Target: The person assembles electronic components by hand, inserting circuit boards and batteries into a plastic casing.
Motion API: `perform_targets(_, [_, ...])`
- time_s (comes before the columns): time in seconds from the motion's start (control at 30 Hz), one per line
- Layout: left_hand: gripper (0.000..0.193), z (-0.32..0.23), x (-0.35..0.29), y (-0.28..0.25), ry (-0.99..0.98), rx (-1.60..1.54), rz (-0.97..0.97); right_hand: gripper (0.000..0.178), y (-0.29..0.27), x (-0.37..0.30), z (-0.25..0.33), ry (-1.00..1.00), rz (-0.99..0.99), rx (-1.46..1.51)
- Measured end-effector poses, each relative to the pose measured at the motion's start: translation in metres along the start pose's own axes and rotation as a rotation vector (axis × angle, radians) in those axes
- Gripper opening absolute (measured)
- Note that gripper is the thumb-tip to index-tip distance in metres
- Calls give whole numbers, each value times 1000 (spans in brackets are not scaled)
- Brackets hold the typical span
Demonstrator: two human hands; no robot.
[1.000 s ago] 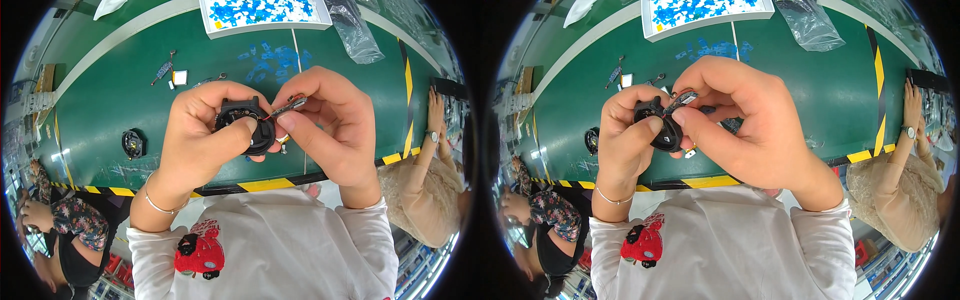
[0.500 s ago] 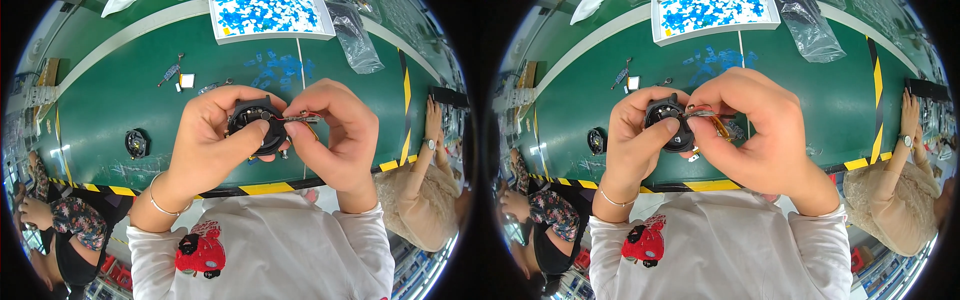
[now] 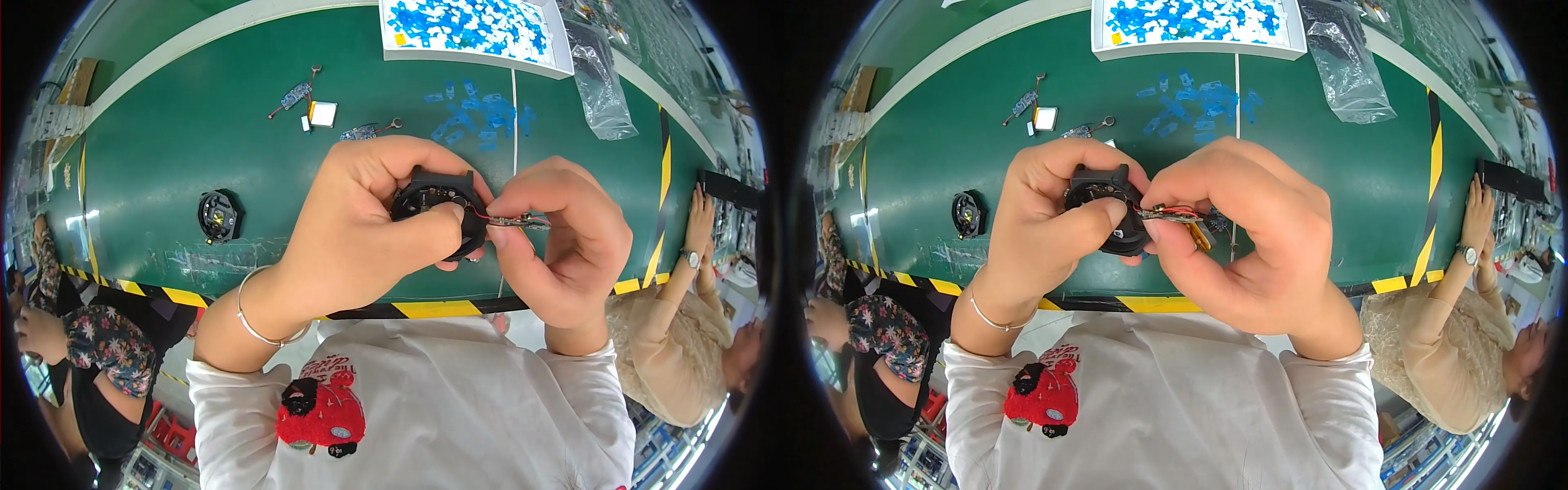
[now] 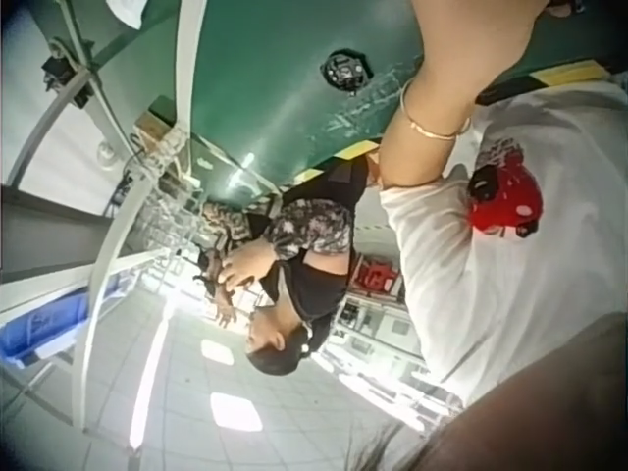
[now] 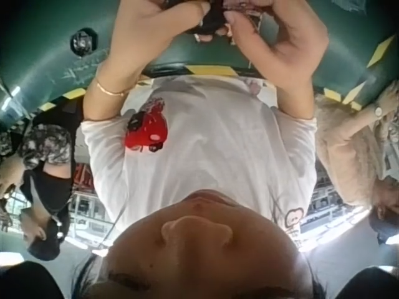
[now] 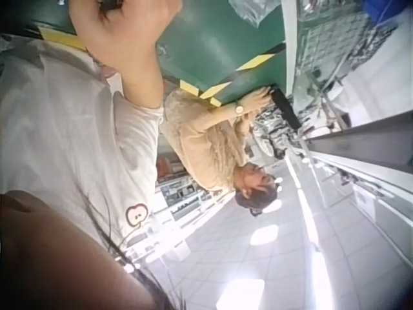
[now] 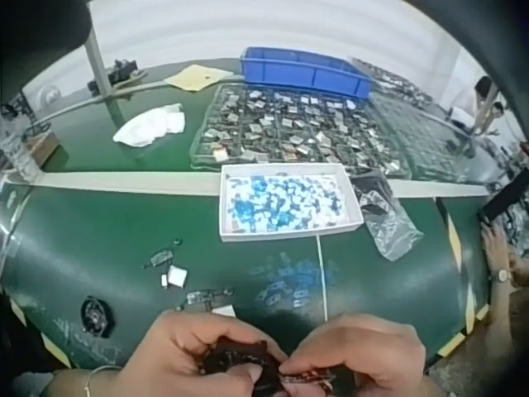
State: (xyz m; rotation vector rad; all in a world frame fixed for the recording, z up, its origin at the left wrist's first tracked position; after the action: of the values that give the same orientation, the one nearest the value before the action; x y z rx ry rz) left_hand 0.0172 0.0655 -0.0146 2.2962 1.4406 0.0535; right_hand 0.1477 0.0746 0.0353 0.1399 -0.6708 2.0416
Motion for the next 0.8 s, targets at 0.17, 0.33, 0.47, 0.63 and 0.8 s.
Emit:
perform_targets(0.17, [16, 2, 0, 1, -6, -92, -1, 16, 1, -1, 0, 34, -11, -12])
perform_targets(0.33, [18, 7, 1, 1, -14, -175, 31, 15, 2, -6, -5, 101, -41, 68])
perform_targets(0.47, [20, 4, -2, 3, 19, -220, 23, 16, 3, -10, -8, 249, -41, 184])
perform_targets(0.63, [25, -1, -3, 6, -35, -263, 78, 14, 2, -7, -5, 197, -36, 331])
perform_targets(0.8, [31, 6, -3, 9, -142, -459, 102, 15, 2, -9, -10, 257, -50, 428])
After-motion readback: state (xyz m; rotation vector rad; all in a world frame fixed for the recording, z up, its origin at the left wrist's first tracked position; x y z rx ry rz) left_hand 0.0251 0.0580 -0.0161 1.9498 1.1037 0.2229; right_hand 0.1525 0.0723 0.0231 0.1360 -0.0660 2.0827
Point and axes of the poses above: each hand's wrist, its own x-axis towards the middle knuckle, its own y-axis out of the palm, z = x × y, the point moved 7 cm from there along x, towards the middle knuckle, and after that the axes turned 7 degrees about z, right-handed, at the moved point
